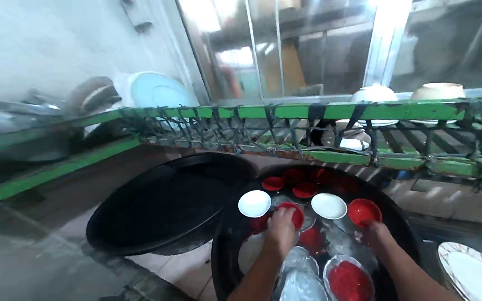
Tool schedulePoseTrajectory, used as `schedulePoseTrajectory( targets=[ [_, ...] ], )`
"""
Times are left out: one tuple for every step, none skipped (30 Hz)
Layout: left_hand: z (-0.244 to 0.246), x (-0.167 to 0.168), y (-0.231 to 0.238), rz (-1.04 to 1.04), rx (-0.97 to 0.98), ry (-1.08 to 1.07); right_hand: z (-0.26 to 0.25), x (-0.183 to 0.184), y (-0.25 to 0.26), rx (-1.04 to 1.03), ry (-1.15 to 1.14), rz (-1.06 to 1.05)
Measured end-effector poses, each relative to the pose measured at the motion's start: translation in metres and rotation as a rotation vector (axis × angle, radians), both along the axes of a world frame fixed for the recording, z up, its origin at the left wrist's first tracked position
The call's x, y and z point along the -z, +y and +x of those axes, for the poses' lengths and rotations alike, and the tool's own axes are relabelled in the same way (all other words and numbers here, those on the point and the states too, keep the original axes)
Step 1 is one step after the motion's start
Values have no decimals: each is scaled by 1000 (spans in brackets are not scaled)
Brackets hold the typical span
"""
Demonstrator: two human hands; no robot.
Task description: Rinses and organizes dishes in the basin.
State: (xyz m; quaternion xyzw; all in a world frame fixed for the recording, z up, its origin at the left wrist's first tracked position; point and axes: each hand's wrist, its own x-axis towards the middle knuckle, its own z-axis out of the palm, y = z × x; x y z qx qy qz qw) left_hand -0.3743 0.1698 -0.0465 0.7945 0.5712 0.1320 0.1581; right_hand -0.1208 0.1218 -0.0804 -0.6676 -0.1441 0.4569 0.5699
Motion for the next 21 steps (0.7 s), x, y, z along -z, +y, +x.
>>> schedulePoseTrajectory(
  targets=[
    [-1, 4, -1, 89, -5, -57, -1, 2, 1, -1, -79, 10],
    [-2, 10, -2, 168, -13, -109, -1, 5, 2, -19, -137, 23],
    [-1, 13, -2, 203, -25, -134, 0, 8, 3, -37, -182, 27],
    [0, 14, -3, 196, -44, -130, 0, 10, 5, -35, -206, 32],
    [2, 14, -2, 147, -72, -121, -1, 12, 7, -18, -217, 40],
    [4, 14, -1, 59, -109, -114, -1, 12, 8, -3, -220, 59],
    [6, 15, 2, -30, -151, -128, -3, 10, 8, 3, -247, 79],
    [7, 17, 5, -122, -183, -161, -3, 8, 9, 5, -301, 107],
    [8, 21, 7, -196, -203, -230, -4, 4, 9, -6, -364, 130],
    [8, 25, 8, -269, -220, -342, -5, 0, 9, -20, -430, 155],
    [9, 29, 8, -339, -240, -508, -8, -3, 9, -28, -484, 184],
    [12, 32, 7, -415, -272, -701, -12, -7, 9, -33, -518, 221],
    [17, 32, 5, -495, -308, -883, -16, -11, 8, -48, -533, 260],
    [23, 30, 2, -565, -348, -1053, -20, -16, 6, -63, -544, 293],
    [31, 26, -1, -620, -391, -1215, -25, -20, 4, -75, -559, 323],
    [37, 20, -6, -680, -421, -1366, -30, -23, 2, -86, -575, 349],
    [45, 11, -11, -720, -456, -1497, -37, -26, 0, -100, -598, 364],
    [52, 3, -15, -750, -475, -1605, -46, -30, -2, -133, -623, 369],
    [58, -1, -19, -760, -455, -1677, -54, -33, -4, -176, -650, 370],
    [61, 0, -20, -755, -400, -1712, -62, -35, -5, -230, -681, 375],
    [62, 1, -21, -742, -347, -1734, -70, -37, -6, -299, -713, 385]
  ],
)
